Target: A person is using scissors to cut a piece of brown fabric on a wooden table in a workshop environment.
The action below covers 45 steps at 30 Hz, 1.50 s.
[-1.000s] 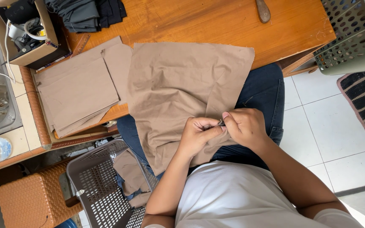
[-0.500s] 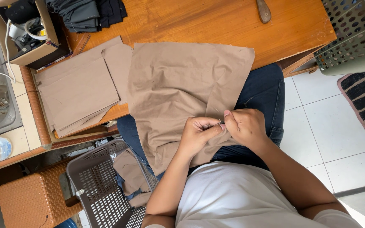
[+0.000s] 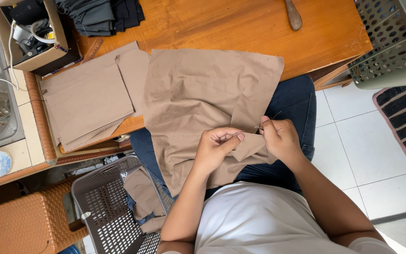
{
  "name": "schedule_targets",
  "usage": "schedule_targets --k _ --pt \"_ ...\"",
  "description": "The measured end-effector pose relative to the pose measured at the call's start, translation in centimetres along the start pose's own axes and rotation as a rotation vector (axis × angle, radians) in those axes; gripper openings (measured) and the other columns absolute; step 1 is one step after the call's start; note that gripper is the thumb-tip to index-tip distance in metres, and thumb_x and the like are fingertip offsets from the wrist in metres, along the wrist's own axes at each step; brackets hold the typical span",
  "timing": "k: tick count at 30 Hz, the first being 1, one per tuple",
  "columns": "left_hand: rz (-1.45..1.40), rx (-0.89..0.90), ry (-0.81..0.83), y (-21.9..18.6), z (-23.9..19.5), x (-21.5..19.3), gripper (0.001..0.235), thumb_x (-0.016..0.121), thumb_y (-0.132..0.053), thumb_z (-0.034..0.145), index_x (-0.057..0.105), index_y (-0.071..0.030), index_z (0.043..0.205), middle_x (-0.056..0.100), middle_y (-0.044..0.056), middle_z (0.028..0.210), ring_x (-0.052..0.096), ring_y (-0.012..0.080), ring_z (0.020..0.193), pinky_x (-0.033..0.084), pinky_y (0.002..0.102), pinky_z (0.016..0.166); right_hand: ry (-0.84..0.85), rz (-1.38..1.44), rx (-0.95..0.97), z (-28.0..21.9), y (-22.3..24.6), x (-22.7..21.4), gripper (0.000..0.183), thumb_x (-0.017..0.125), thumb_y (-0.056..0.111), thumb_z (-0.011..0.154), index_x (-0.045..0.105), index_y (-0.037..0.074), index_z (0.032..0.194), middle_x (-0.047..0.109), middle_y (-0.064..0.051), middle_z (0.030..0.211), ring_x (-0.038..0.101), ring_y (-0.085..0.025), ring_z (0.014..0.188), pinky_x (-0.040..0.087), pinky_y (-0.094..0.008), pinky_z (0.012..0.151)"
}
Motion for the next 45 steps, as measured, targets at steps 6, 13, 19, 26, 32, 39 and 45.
schedule_targets --k 6,13,19,26,32,39,45 --pt "0.302 0.149 0.041 -0.3 1.1 -1.4 0.012 0.066 -0.016 0.078 0.066 -0.008 0.069 0.062 0.004 0.057 0.061 0.0172 0.090 0.024 0.040 0.102 -0.046 0.217 0.246 -0.3 -2.2 0.5 0.048 0.034 0.014 0.090 0.039 0.011 0.042 0.030 0.002 0.037 0.025 -0.012 0.038 0.024 -0.024 0.037" --pt "-0.167 0.041 0.098 3.4 3.6 -1.7 0.023 0.046 -0.017 0.091 0.058 -0.006 0.076 0.054 0.001 0.053 0.051 0.0055 0.056 0.044 0.019 0.058 -0.100 0.358 0.319 -0.2 -1.7 2.0 0.041 0.032 0.013 0.090 0.039 0.010 0.050 0.030 0.004 0.044 0.028 -0.010 0.043 0.025 -0.021 0.043" --pt "-0.173 0.045 0.090 -0.6 3.0 -1.1 0.012 0.062 -0.013 0.081 0.061 -0.001 0.081 0.059 0.006 0.061 0.055 0.0090 0.061 0.047 0.022 0.062 -0.100 0.399 0.275 0.1 -2.9 2.3 0.045 0.028 0.018 0.094 0.041 0.008 0.052 0.032 0.002 0.040 0.029 -0.009 0.039 0.027 -0.021 0.041" --pt "-0.091 0.099 0.059 -3.4 2.4 -1.0 0.006 0.066 -0.003 0.073 0.066 -0.002 0.079 0.062 0.004 0.061 0.049 0.0048 0.067 0.045 0.020 0.063 0.166 0.218 0.177 2.3 -0.1 2.0 0.059 0.019 0.031 0.096 0.047 0.006 0.050 0.033 -0.003 0.037 0.032 -0.013 0.034 0.029 -0.022 0.037" --pt "0.026 0.145 0.065 -5.2 2.2 -1.2 0.011 0.065 -0.002 0.069 0.067 -0.005 0.079 0.061 0.003 0.060 0.046 0.0037 0.065 0.043 0.020 0.060 0.357 0.121 0.143 4.1 2.0 2.3 0.051 0.033 0.025 0.093 0.050 0.004 0.049 0.037 -0.005 0.036 0.036 -0.016 0.037 0.034 -0.025 0.039" --pt "0.003 0.091 0.061 -4.8 2.4 -1.5 0.008 0.066 -0.002 0.068 0.067 -0.007 0.074 0.060 0.000 0.056 0.046 0.0017 0.062 0.042 0.016 0.058 0.414 0.167 0.126 3.7 0.9 2.8 0.053 0.030 0.028 0.095 0.048 0.006 0.050 0.038 -0.003 0.038 0.036 -0.013 0.039 0.036 -0.025 0.040" --pt "0.052 0.127 0.027 -4.7 3.5 -2.0 0.019 0.068 -0.007 0.069 0.062 -0.004 0.087 0.063 0.007 0.067 0.053 0.0057 0.062 0.045 0.020 0.061 0.343 0.306 -0.093 3.6 0.6 2.6 0.022 0.069 0.008 0.072 0.050 0.001 0.063 0.054 -0.006 0.065 0.045 -0.011 0.067 0.041 -0.026 0.057"
Point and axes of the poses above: each hand's wrist, its own z-axis towards the middle knuckle, its own x-axis out of the palm, y = z × x, the point moved 6 cm from there along z, towards the middle knuckle
